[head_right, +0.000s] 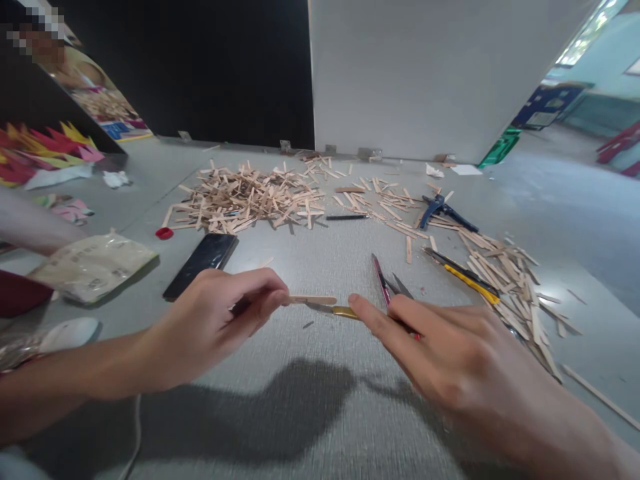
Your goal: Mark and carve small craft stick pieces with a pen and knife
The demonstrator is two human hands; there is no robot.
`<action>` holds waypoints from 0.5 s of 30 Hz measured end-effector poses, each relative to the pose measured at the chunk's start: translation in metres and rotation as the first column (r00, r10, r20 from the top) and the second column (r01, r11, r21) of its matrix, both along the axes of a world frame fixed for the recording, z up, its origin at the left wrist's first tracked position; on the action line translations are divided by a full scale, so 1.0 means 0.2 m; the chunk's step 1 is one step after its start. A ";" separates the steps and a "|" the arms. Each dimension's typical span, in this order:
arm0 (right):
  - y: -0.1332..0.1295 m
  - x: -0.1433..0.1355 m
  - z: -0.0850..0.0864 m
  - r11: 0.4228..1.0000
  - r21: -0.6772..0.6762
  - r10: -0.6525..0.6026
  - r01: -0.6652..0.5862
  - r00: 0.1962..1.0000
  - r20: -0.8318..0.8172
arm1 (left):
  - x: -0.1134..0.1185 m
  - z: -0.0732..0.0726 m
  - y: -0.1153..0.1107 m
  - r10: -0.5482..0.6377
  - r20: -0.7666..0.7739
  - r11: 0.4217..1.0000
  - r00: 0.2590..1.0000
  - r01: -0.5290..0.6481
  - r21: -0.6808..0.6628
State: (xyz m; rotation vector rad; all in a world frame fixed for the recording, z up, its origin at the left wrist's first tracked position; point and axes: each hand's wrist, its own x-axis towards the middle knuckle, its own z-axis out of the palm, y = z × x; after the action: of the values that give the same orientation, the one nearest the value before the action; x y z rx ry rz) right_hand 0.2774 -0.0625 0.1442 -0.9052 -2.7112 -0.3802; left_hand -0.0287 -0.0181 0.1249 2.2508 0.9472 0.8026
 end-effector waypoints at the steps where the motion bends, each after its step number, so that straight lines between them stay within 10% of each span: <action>1: 0.00 0.00 0.00 1.000 -0.005 -0.005 0.005 1.000 -0.004 | 0.00 0.00 0.00 0.006 -0.002 1.000 1.000 -0.006 -0.002; 15: -0.02 0.00 -0.01 0.998 -0.049 -0.033 0.031 0.999 -0.043 | 0.01 0.00 0.00 0.032 -0.003 0.997 0.999 -0.032 -0.068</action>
State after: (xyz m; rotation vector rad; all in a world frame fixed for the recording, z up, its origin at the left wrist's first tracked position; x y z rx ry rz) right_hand 0.2778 -0.0674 0.1415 -0.9598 -2.6792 -0.2994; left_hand -0.0266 -0.0177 0.1255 2.1830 0.9992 0.7714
